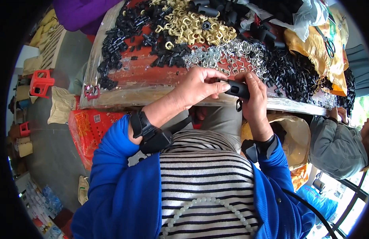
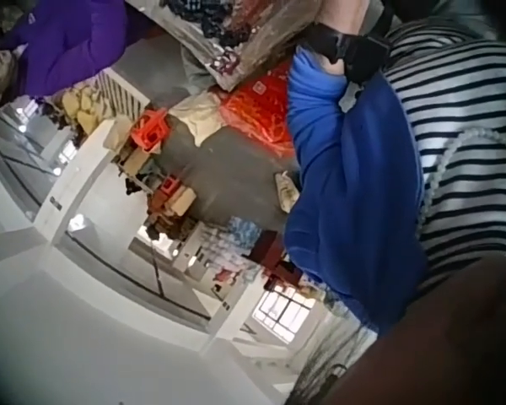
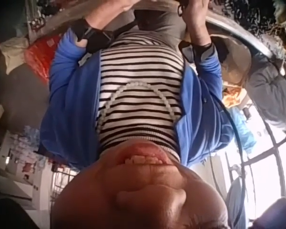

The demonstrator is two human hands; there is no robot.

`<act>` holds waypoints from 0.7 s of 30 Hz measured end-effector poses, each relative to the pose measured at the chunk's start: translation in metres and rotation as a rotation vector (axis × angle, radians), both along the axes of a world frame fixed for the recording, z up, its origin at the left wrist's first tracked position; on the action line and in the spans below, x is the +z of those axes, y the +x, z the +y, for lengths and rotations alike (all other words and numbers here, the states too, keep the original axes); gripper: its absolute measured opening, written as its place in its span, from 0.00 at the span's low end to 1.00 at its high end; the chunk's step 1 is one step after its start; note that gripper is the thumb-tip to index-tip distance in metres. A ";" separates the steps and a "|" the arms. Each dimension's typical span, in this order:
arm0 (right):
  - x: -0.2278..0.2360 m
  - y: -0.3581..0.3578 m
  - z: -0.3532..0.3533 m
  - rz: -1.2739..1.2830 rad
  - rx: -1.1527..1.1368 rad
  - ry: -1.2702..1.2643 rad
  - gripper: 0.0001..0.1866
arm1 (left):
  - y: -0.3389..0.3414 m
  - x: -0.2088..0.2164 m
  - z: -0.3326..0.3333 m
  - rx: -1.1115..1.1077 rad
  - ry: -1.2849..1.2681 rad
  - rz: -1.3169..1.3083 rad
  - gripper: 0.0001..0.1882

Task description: The person assembles components by hand, picking up a black plastic housing, inserting a metal clip and a tan plastic piece, and then sliding the assembly into a larger black sleeve. The completed units are placed onto the table among piles of parts.

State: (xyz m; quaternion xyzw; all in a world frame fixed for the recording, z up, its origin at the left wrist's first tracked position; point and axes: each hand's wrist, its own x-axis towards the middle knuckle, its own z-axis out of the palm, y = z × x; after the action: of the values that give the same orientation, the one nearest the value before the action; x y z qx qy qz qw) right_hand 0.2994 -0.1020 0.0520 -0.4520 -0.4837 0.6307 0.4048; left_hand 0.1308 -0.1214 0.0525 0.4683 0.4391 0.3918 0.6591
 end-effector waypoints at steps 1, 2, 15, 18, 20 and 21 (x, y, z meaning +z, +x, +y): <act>0.000 -0.003 -0.001 -0.013 -0.048 0.076 0.16 | -0.001 0.000 0.001 -0.006 -0.040 -0.028 0.14; -0.002 -0.006 -0.001 -0.027 -0.095 0.150 0.16 | -0.001 -0.001 0.004 -0.012 -0.084 -0.057 0.15; -0.029 -0.017 0.035 -0.010 -0.049 0.187 0.12 | -0.003 -0.023 0.044 0.142 -0.279 -0.277 0.13; -0.023 -0.010 0.041 -0.113 0.174 0.354 0.17 | -0.006 -0.022 0.041 0.158 -0.292 -0.283 0.13; -0.014 -0.005 0.041 -0.166 0.283 0.448 0.21 | -0.006 -0.019 0.037 0.163 -0.289 -0.286 0.13; -0.008 -0.002 0.040 -0.116 0.358 0.434 0.25 | -0.006 -0.018 0.034 0.145 -0.290 -0.291 0.12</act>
State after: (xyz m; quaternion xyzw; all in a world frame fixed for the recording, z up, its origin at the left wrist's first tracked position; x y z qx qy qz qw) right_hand 0.2973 -0.0624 0.0443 -0.2973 -0.7019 0.5470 0.3462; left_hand 0.1248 -0.0878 0.0345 0.2744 0.4235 0.4345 0.7460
